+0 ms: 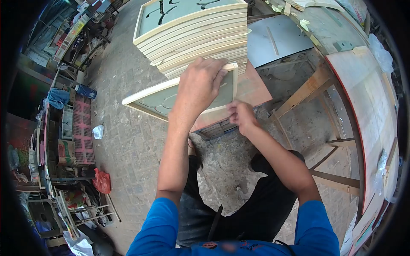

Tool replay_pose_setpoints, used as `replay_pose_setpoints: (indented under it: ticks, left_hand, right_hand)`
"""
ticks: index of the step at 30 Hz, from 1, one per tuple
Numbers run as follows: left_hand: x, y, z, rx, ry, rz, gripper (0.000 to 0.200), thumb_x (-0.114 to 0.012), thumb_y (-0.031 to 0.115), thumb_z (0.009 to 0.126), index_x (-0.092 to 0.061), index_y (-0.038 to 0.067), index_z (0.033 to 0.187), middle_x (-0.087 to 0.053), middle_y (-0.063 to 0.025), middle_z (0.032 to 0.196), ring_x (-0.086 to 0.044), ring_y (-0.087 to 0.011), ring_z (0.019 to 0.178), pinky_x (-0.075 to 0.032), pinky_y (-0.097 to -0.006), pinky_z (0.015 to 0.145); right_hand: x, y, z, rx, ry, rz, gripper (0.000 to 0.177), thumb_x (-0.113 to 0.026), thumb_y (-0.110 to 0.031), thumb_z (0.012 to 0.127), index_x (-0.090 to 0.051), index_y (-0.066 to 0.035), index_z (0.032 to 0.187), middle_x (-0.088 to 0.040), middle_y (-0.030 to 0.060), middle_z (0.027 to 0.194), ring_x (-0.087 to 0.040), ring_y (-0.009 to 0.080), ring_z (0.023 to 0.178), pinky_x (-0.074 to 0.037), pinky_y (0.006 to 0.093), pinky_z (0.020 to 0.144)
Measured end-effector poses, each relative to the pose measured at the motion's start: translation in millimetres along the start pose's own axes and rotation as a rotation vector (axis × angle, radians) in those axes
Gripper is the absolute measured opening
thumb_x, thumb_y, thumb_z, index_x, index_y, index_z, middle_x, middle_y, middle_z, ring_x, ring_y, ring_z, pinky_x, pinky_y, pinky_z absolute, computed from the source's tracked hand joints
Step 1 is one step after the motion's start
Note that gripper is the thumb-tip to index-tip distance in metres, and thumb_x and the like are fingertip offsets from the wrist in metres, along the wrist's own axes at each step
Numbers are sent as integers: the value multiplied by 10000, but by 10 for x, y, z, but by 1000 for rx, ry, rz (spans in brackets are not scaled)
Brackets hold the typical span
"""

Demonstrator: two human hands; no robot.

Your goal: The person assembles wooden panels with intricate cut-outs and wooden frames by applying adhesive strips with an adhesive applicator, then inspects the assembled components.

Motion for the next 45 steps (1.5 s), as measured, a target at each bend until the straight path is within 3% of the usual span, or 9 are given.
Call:
replay_pose_setpoints:
  ticks: [3,4,6,9,20,24,27,36,45]
  left_hand:
    - [-13,-24,-13,-1,38,-13,193,-632,113,857,-677,18,1018,-658,-160,885,-601,-342,855,-474,-410,770]
    - [-2,-19,-16,5,30,-11,192,-636,121,856,-679,14,1009,-659,-162,882,-607,-343,843,-478,-413,761]
    - [20,8,-16,15,23,-10,193,-640,129,854,-680,11,1001,-660,-164,879,-613,-345,832,-481,-416,753]
    - [23,27,-22,29,9,33,205,-648,141,851,-679,1,997,-658,-167,854,-625,-339,780,-491,-408,725]
    - [-6,-24,-25,173,-12,-103,224,-702,94,819,-698,-11,1017,-688,-162,832,-688,-223,716,-519,-308,663]
    - [-19,-6,-32,210,9,-159,215,-703,132,795,-721,11,972,-660,-159,775,-646,-295,704,-503,-379,666]
    - [-23,-13,-39,202,-11,-140,224,-706,93,815,-699,-8,1015,-692,-150,831,-698,-204,743,-525,-301,680]
    - [-25,40,-43,158,-10,-72,223,-703,99,823,-698,-6,1020,-691,-149,852,-708,-213,776,-527,-302,689]
    - [-15,76,-43,188,-9,-90,236,-715,124,821,-706,9,1027,-692,-150,861,-708,-230,773,-527,-306,680]
  right_hand:
    - [156,-291,-245,593,81,-108,138,-582,-112,880,-634,-5,949,-622,54,869,-584,113,781,-460,215,694]
    - [180,-373,-286,590,81,-112,138,-582,-112,880,-634,-5,949,-622,54,869,-584,113,781,-460,215,694]
    - [185,-653,-426,1045,174,-275,165,-544,-52,906,-629,21,1027,-640,58,922,-605,122,851,-478,238,765]
    - [55,-931,-620,1166,106,-358,242,-543,-30,911,-615,28,1135,-662,96,1018,-626,158,974,-476,270,870]
    - [-193,-999,-611,1279,-7,-561,298,-545,-35,916,-601,34,1201,-657,182,1130,-630,260,1067,-481,338,909]
    - [-208,-992,-632,1418,54,-682,296,-563,-48,911,-605,44,1189,-657,203,1108,-638,308,1030,-497,366,872]
    - [-200,-999,-633,1453,73,-723,301,-572,-60,909,-607,45,1189,-661,196,1098,-642,309,989,-501,375,852]
    - [-305,-997,-557,1286,79,-445,319,-670,-232,887,-617,41,1043,-666,163,979,-636,277,944,-500,362,812]
    - [-392,-1009,-589,1159,49,-294,303,-690,-197,848,-604,28,1031,-657,141,966,-624,251,952,-489,353,846]
Point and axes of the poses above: each hand's wrist, its own z-axis towards the middle knuckle, its own x-axis out of the back of the hand, y = z × x, the point moved 2 cm from there along z, towards the middle knuckle
